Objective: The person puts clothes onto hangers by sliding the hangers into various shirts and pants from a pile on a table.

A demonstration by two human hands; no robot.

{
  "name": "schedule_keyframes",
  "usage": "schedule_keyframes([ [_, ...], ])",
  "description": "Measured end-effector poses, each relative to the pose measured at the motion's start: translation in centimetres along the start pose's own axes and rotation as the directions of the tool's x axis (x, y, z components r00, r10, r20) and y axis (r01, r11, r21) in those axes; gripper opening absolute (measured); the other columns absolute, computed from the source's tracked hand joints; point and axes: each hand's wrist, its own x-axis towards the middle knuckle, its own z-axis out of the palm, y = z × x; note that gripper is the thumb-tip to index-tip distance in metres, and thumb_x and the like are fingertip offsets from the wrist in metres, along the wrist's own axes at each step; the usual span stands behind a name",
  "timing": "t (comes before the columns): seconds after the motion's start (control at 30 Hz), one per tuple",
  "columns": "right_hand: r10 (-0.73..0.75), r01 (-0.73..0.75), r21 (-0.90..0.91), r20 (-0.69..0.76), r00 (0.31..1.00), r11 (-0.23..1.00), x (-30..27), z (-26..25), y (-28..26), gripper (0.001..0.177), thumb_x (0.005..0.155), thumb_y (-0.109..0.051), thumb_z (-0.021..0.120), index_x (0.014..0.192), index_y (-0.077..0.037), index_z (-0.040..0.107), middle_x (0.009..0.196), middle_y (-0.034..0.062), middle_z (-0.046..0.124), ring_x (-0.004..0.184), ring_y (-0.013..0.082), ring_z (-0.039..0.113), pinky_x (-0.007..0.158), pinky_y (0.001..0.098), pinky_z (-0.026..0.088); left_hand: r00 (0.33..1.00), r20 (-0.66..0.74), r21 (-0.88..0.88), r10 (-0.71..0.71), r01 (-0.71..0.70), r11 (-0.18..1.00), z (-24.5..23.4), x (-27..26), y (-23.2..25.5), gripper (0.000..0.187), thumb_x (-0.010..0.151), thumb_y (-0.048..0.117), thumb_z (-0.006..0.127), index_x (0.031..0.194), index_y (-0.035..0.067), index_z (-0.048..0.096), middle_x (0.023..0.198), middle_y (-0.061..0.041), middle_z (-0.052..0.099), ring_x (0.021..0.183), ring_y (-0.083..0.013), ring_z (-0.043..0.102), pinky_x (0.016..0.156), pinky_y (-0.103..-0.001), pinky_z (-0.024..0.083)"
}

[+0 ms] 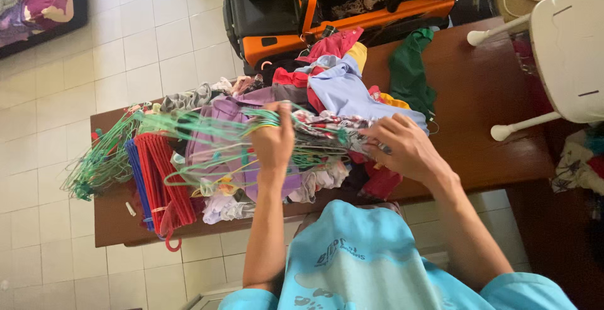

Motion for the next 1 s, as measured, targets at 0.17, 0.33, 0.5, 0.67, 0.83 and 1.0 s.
schedule_keyframes([
  [0.17,-0.025,0.032,0.097,-0.079,0.997,0.995,-0.8,-0.3,-0.5,0.028,0.064,-0.004,0.070,0.090,-0.011,0.061,0.076,0.0051,0.053,0.072,0.0246,0.053,0.064,0.0344,0.043,1.000,-0.007,0.076,-0.020,0.020,0.997,0.3,0.0,-3.0,0.024,0.090,0.024,0.051,0.082,0.003,0.059,0.063,-0.012,0.057,0.060,-0.0281,0.055,0.058,-0.037,0.041],
  [0.33,-0.086,0.115,0.269,-0.116,0.990,0.956,-0.6,0.4,-1.0,0.028,0.059,0.001,0.065,0.083,-0.010,0.056,0.077,0.0026,0.052,0.070,0.0229,0.053,0.061,0.0330,0.043,0.992,-0.036,0.047,-0.121,0.123,0.991,1.0,0.1,-4.8,0.025,0.089,0.026,0.052,0.083,0.004,0.060,0.070,-0.014,0.061,0.064,-0.0308,0.058,0.059,-0.038,0.043],
  [0.5,-0.120,0.135,0.132,-0.115,0.986,0.982,-0.1,0.1,-2.4,0.026,0.063,-0.003,0.068,0.086,-0.011,0.059,0.074,0.0034,0.052,0.059,0.0216,0.054,0.050,0.0322,0.043,0.986,-0.119,0.160,-0.114,0.132,0.978,1.4,0.3,-6.4,0.024,0.088,0.025,0.053,0.087,0.003,0.061,0.070,-0.015,0.060,0.066,-0.0330,0.058,0.060,-0.039,0.043],
  [0.67,0.041,-0.034,0.075,-0.104,0.994,0.997,0.1,-1.0,-2.7,0.024,0.070,-0.014,0.072,0.093,-0.015,0.062,0.074,0.0058,0.053,0.055,0.0230,0.053,0.048,0.0324,0.043,0.961,-0.236,0.057,-0.144,0.162,0.985,0.3,0.3,-6.6,0.019,0.086,0.020,0.049,0.086,0.006,0.062,0.076,-0.011,0.064,0.069,-0.0250,0.063,0.061,-0.035,0.046],
  [0.83,0.223,-0.227,0.017,-0.273,0.936,0.974,-0.1,0.2,-1.2,0.030,0.077,-0.008,0.066,0.104,-0.004,0.056,0.090,0.0141,0.052,0.079,0.0292,0.055,0.069,0.0323,0.045,0.978,-0.210,0.128,-0.005,0.033,0.991,-1.0,-0.3,-4.0,0.019,0.093,0.017,0.048,0.094,0.004,0.062,0.081,-0.011,0.063,0.072,-0.0260,0.061,0.065,-0.034,0.046],
  [1.0,0.572,-0.337,0.582,-0.280,0.771,0.740,-0.5,1.2,1.7,0.015,0.086,0.001,0.060,0.101,-0.002,0.058,0.094,0.0070,0.058,0.081,0.0121,0.056,0.073,0.0229,0.046,1.000,0.001,-0.085,0.027,-0.027,0.996,-2.1,-0.6,-3.3,0.027,0.096,0.024,0.045,0.090,0.004,0.063,0.072,-0.006,0.057,0.063,-0.0207,0.054,0.058,-0.032,0.040],
])
